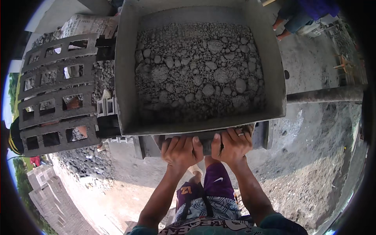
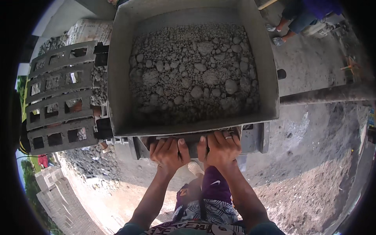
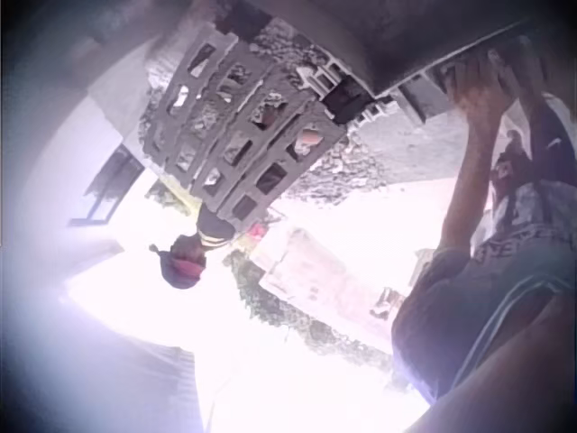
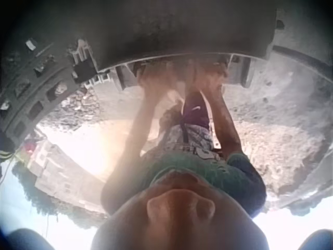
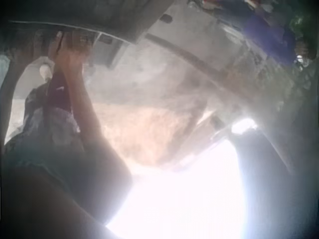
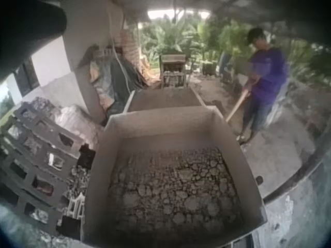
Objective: The person places metal reinforcement bars into a concrete block mold, then operates the mold's lever to compact wet concrete. After releasing the lever, the person removes the finished block and stacks it with others.
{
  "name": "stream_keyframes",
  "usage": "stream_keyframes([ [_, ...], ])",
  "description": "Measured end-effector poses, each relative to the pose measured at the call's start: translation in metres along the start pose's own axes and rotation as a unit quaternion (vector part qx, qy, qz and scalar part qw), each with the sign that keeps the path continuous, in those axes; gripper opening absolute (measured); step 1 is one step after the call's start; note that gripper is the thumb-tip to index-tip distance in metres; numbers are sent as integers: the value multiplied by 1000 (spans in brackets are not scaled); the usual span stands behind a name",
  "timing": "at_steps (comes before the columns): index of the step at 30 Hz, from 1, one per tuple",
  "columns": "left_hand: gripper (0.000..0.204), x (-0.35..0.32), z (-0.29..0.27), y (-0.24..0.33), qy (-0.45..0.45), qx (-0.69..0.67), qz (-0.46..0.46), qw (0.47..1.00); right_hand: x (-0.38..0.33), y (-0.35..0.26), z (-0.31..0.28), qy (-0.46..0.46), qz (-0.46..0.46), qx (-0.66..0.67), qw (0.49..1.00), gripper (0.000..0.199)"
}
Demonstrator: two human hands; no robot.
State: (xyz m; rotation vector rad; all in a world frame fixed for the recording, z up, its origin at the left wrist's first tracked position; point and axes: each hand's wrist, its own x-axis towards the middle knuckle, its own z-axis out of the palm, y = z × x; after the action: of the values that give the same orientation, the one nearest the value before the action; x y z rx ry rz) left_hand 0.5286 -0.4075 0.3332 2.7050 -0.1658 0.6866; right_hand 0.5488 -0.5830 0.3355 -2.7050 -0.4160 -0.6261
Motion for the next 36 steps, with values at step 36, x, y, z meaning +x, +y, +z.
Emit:
stream_keyframes([
  [36, 53, -80, -68, 28, -94, -1, -21, 995, -81, -38, -57, -106, 109, 1, 988, 43],
])
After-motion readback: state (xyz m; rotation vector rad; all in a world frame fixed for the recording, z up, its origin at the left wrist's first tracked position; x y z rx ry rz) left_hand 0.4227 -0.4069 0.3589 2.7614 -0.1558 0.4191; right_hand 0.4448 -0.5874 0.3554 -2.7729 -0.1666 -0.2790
